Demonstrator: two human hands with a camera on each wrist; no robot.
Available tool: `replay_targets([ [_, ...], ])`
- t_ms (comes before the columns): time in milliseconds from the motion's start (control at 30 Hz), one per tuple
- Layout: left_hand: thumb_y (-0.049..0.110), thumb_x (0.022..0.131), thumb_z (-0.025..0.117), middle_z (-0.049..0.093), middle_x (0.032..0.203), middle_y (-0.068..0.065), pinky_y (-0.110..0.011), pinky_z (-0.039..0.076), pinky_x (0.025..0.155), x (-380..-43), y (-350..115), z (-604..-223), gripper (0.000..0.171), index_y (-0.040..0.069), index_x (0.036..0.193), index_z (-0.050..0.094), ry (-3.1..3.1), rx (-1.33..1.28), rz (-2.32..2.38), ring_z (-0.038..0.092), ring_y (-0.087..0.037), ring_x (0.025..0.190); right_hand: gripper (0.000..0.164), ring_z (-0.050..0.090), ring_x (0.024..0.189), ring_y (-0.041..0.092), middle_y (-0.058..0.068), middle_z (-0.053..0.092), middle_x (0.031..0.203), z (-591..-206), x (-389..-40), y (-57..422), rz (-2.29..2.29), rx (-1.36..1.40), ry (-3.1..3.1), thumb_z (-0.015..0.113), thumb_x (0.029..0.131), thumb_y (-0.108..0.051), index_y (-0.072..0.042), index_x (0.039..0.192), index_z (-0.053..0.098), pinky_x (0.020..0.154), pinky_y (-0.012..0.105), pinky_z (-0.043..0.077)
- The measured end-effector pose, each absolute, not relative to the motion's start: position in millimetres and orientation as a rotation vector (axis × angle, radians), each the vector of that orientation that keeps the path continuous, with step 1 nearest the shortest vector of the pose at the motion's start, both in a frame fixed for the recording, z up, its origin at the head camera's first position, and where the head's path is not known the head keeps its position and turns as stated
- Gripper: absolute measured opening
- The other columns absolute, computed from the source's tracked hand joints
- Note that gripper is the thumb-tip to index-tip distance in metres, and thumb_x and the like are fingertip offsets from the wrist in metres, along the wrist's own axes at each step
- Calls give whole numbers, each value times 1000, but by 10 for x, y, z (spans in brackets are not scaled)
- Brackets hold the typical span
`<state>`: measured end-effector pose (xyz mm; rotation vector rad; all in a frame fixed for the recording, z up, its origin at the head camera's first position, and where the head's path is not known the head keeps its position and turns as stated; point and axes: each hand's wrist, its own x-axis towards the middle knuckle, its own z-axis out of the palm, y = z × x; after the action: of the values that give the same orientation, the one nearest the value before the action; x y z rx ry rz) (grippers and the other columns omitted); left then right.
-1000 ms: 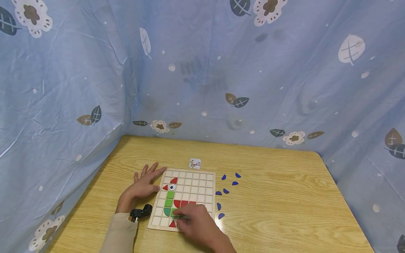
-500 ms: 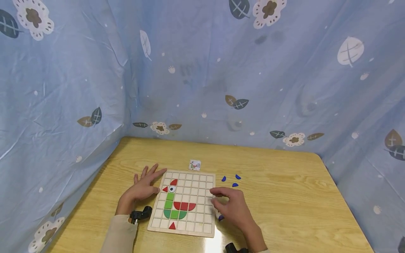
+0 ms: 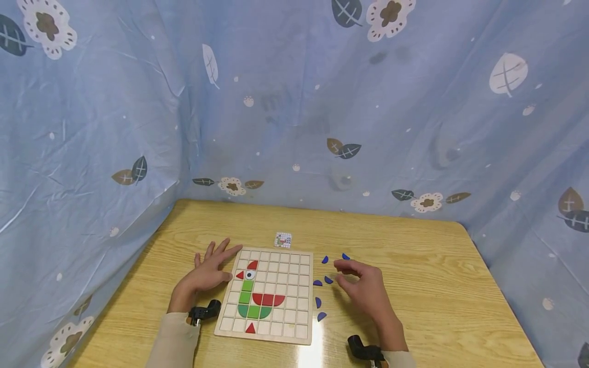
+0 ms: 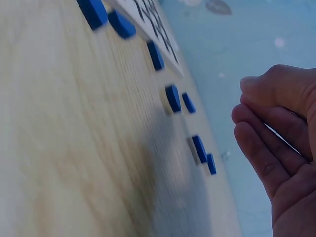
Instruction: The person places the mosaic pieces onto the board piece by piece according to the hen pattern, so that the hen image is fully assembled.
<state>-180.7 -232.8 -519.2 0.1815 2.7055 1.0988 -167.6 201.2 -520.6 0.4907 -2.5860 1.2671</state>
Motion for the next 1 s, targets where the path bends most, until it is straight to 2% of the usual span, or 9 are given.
replay_targets([
  [133, 5, 83, 68, 12, 184, -21, -82, -21, 121, -1795, -2322, -5182, 88, 20, 167, 48, 2709, 177, 1095, -12, -54, 168, 30, 82, 102, 27, 5, 85, 115, -5232, -1753, 2070, 1261, 460, -2607, 84, 91, 1, -6, 121, 83, 95, 40, 66],
  [300, 5, 83, 67, 12, 183, -23, -82, -20, 120, -1807, -2336, -5208, 88, 18, 167, 48, 2709, 185, 1088, -11, -56, 167, 31, 82, 104, 31, 10, 84, 116, -5270, -1820, 2092, 1301, 449, -2620, 84, 91, 3, -4, 122, 82, 91, 41, 67],
  [433, 6, 83, 68, 12, 184, -22, -83, -19, 120, -1801, -2344, -5204, 88, 19, 167, 48, 2709, 187, 1079, -12, -55, 167, 33, 82, 107, 32, 14, 83, 120, -5293, -1841, 2091, 1347, 409, -2672, 83, 92, 3, -2, 124, 81, 90, 35, 67],
  [600, 6, 83, 68, 11, 184, -22, -83, -20, 120, -1806, -2343, -5205, 88, 19, 168, 47, 2709, 186, 1084, -13, -55, 167, 33, 82, 109, 28, 12, 83, 121, -5315, -1807, 2087, 1340, 367, -2743, 83, 92, 1, -4, 125, 81, 91, 28, 65],
  [1000, 6, 82, 67, 15, 182, -25, -83, -19, 120, -1836, -2340, -5267, 87, 18, 166, 49, 2730, 190, 1113, -9, -57, 167, 25, 82, 98, 11, -2, 85, 108, -5305, -1439, 2214, 1344, 391, -2741, 87, 91, -5, -13, 114, 85, 86, 25, 65],
])
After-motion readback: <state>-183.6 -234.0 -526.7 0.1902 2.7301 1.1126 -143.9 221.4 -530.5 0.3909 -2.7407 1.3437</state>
